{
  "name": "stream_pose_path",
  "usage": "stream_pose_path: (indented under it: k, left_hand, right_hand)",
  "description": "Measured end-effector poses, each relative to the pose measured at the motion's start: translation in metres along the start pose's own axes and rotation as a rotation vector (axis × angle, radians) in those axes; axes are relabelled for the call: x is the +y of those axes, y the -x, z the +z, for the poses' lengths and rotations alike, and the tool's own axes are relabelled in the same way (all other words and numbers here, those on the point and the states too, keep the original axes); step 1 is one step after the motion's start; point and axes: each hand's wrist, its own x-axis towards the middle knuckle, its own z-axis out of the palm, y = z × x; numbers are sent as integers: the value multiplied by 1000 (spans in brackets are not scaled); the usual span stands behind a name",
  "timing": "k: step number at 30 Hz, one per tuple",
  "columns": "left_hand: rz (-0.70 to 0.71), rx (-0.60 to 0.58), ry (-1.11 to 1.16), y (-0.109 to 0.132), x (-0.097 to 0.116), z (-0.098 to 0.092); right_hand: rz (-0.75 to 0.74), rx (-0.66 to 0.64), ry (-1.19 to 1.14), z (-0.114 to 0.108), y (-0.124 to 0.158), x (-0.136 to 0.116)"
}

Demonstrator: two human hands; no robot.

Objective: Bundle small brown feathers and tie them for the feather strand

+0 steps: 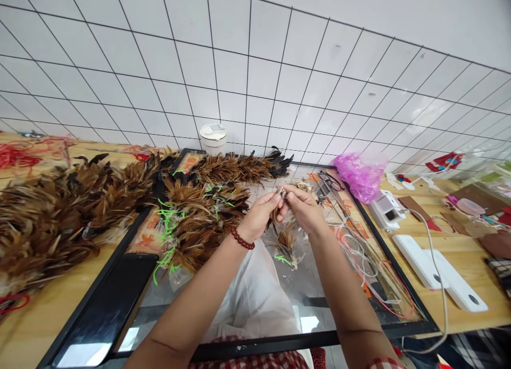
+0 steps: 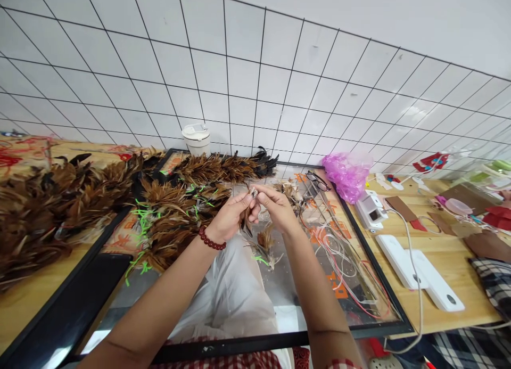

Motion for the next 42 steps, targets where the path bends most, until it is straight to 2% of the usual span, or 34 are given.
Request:
stream_pose_path:
  k: [3,8,13,15,18,21,24,26,29,31,34,38,42]
  left_hand:
    - [16,0,-45,0,-2,1]
    - [0,-84,-63,0,-5,-1]
    - [-59,-140,-82,-1,-4,-4]
    - [-39,-96,-102,-1,-1,-4]
    - [75,-22,-193,-2,3,-3]
    - [117,23,-327,-3,0,-2]
    - [116,100,-238,-4,-6,-2]
    - [72,99,-118,-4,-8,-1]
    - [24,71,-44,-3,-7,0]
    - [30,74,-39,-3,-7,1]
    - [38,101,-42,-3,-7,2]
    - [15,120,-42,-4,-5,0]
    - [39,176,-36,-4,2,-5]
  right_hand:
    - [90,-29,-203,5,2,-5]
    - [160,-46,-273,5,3,-8]
    - [17,95,-179,2,1,-4]
    - [-41,149,-130,2,0,-2]
    - [-126,223,-20,4,-1,2]
    - [-144,262,78,6,-2,7]
    - [-187,284,240,5,-2,6]
    - [-254,266,377,2,-1,-1]
    - [-326,146,515,-3,1,-11]
    - [-341,73,546,-3,1,-13]
    - [-332,37,509,1,1,-10]
    - [-332,142,471,-5,-1,-8]
    - [-369,339,648,-41,4,-23]
